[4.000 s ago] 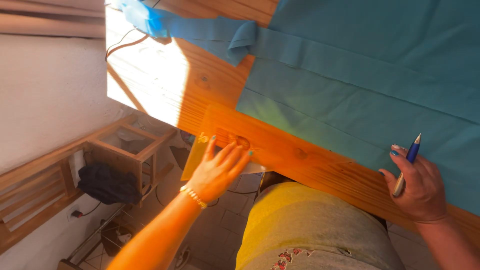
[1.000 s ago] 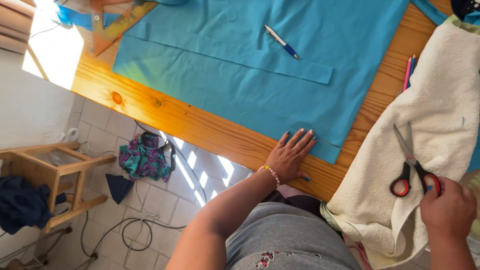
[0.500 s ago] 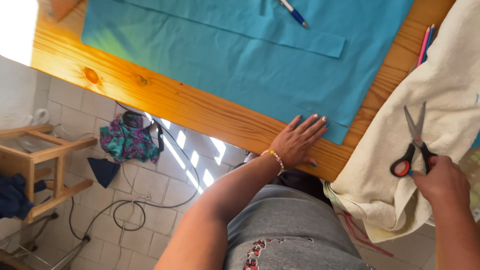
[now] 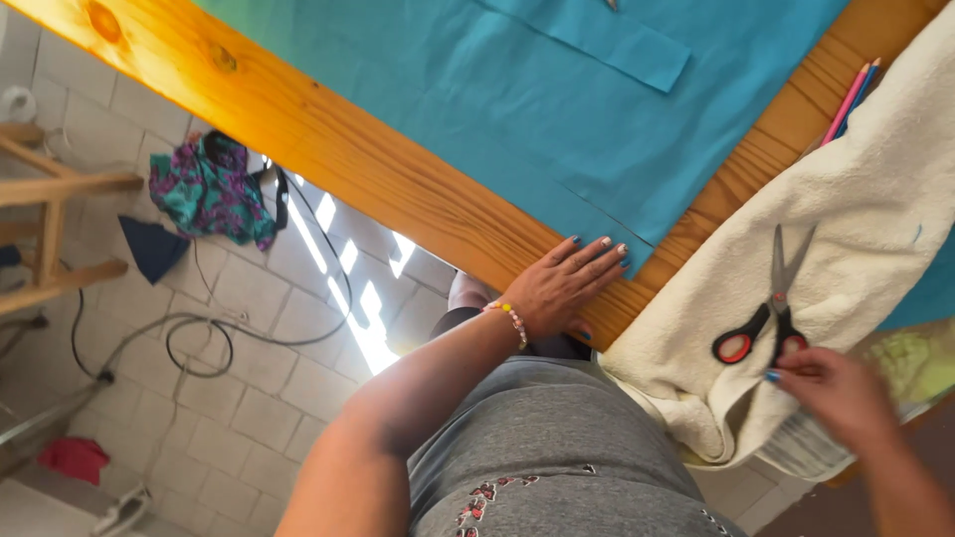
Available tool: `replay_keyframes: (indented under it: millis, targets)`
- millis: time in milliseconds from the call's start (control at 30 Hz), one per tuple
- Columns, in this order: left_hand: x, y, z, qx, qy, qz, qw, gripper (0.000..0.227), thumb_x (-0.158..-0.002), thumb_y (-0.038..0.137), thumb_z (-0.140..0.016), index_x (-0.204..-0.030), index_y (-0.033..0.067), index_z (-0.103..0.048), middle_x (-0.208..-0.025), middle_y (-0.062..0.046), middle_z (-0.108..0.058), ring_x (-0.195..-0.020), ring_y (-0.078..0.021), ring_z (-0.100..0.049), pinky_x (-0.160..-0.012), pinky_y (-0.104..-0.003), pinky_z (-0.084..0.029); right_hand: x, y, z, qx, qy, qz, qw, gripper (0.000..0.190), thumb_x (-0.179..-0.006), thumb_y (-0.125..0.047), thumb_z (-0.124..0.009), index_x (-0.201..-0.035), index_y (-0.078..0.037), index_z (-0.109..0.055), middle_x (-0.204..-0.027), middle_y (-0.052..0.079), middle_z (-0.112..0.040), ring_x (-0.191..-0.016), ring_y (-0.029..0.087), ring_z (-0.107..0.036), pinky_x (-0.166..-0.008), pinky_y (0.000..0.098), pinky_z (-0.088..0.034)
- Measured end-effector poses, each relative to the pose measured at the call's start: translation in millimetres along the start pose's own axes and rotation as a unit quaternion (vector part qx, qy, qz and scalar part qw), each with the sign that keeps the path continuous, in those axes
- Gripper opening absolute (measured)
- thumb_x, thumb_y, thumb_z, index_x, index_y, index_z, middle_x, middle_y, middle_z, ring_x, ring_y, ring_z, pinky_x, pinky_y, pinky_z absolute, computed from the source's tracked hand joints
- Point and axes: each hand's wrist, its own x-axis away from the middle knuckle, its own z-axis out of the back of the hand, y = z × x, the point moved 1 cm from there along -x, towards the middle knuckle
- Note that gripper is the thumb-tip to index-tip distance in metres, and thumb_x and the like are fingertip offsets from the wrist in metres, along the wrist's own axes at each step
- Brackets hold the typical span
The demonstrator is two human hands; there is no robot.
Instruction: The person marks a line on a large piece of blue fabric using a pen and a triangular ruler, then cuts along the marked line with scissors. They repeat this process by repositioning the ruler and cutting another section of the fabric.
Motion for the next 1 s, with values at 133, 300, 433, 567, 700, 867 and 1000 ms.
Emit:
replay_keyframes:
  millis: [133,300,433,567,700,867,1000]
  targets:
    - [2,0,-2,-0.004,0.012,0.008,1.0,0.118,-0.079,0.084,-0.071,-0.164,0.0149,-0.026,-0.172,-0.004,-0.02,-0.16,-0.024,-0.018,-0.129,-0.046,-0.017,39,-76,-34,0.288,0.139,-0.012,0.947,0.036,-0.086,-0.048,-0.078,-0.104,-0.017,-0.078,-0.096,0.006,-0.081,-0.105,0.038,-0.073,-0.088,0.0499,-0.054]
    - [3,0,-7,0.003,0.042,-0.004,0.999,0.111,-0.087,0.084,-0.061,-0.163,0.011,-0.027,-0.171,-0.007,-0.023,-0.16,-0.0222,-0.021,-0.13,-0.046,-0.019,45,-44,-47,0.227,0.259,0.101,0.933,0.032,-0.093,-0.029,-0.079,-0.116,-0.009,-0.07,-0.093,0.004,-0.076,-0.092,0.032,-0.073,-0.088,0.0499,-0.054]
    - [0,0,-8,-0.027,0.039,0.002,0.999,0.111,-0.087,0.086,-0.059,-0.163,0.0127,-0.026,-0.172,-0.004,-0.022,-0.16,-0.0206,-0.022,-0.129,-0.045,-0.019,22,-26,-35,0.294,0.258,0.082,0.917,0.033,-0.092,-0.043,-0.077,-0.11,-0.016,-0.077,-0.097,0.002,-0.079,-0.097,0.036,-0.075,-0.089,0.0523,-0.055]
    - [1,1,-14,-0.027,0.041,0.004,0.999,0.112,-0.088,0.087,-0.062,-0.164,0.0138,-0.023,-0.173,-0.003,-0.019,-0.161,-0.0205,-0.021,-0.13,-0.044,-0.022,16,-44,-24,0.383,0.196,-0.003,0.903,0.034,-0.092,-0.056,-0.065,-0.111,-0.031,-0.079,-0.101,0.01,-0.082,-0.1,0.043,-0.076,-0.082,0.0523,-0.057]
    - [-1,0,-16,-0.053,0.019,0.001,0.998,0.117,-0.089,0.091,-0.062,-0.165,0.0136,-0.018,-0.174,-0.004,-0.014,-0.161,-0.0209,-0.016,-0.13,-0.043,-0.018,20,-42,0,0.279,0.129,-0.015,0.951,0.038,-0.082,-0.051,-0.071,-0.111,-0.029,-0.081,-0.104,-0.004,-0.083,-0.109,0.026,-0.075,-0.094,0.0393,-0.053]
    - [0,0,-19,-0.073,0.035,0.006,0.997,0.116,-0.091,0.094,-0.059,-0.165,0.0143,-0.019,-0.173,-0.002,-0.016,-0.161,-0.0201,-0.017,-0.131,-0.043,-0.019,-1,9,7,-0.217,-0.122,0.085,0.965,0.046,-0.082,0.017,-0.069,-0.128,0.013,-0.066,-0.12,0.029,-0.077,-0.108,0.037,-0.072,-0.09,0.0346,-0.049]
    - [3,4,-10,-0.093,0.021,0.01,0.995,0.119,-0.092,0.098,-0.056,-0.166,0.0146,-0.014,-0.174,-0.001,-0.014,-0.161,-0.0185,-0.014,-0.131,-0.041,-0.016,-37,-9,-18,-0.345,-0.277,-0.228,0.867,0.038,-0.098,-0.016,-0.05,-0.128,0.005,-0.058,-0.12,0.021,-0.067,-0.118,0.032,-0.065,-0.08,0.0422,-0.051]
